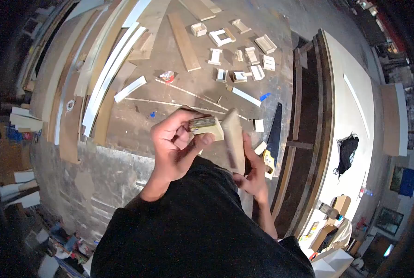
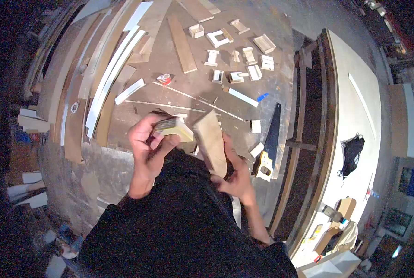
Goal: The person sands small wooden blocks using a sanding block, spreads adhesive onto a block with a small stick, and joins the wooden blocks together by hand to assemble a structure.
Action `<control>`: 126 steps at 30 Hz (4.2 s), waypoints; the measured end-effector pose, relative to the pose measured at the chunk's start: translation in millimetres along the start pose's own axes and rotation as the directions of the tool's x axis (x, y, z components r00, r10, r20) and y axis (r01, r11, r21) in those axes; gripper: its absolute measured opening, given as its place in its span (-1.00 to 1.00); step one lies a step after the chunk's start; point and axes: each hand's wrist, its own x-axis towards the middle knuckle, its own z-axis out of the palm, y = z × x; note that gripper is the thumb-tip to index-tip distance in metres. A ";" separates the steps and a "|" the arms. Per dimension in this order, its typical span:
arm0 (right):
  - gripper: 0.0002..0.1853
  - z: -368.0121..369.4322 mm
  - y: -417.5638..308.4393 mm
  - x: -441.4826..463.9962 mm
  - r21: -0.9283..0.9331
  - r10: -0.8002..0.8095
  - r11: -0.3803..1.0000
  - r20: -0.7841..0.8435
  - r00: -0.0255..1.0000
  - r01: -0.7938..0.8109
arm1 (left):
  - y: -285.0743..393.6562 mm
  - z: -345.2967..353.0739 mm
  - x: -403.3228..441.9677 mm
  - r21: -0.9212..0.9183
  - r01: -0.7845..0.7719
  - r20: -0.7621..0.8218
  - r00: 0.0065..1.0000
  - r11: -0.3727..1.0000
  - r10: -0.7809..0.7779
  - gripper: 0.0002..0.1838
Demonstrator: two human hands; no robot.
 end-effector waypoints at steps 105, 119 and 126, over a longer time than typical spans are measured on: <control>-0.26 -17.6 244.5 -32.0 -0.805 0.040 0.497 -0.351 0.936 -0.323 | -17.9 -13.9 -38.9 0.424 0.262 -0.053 0.963 0.867 -0.265 -0.82; -0.38 43.2 42.0 20.8 -0.214 0.039 0.977 0.081 0.996 -0.021 | -94.2 -17.6 -89.4 0.295 0.437 0.010 0.888 0.850 -0.460 -0.70; -0.34 58.8 72.5 12.6 -0.080 0.202 0.978 0.102 0.974 -0.195 | -95.0 -45.0 -98.2 0.438 0.514 0.093 0.790 0.738 -0.606 -0.52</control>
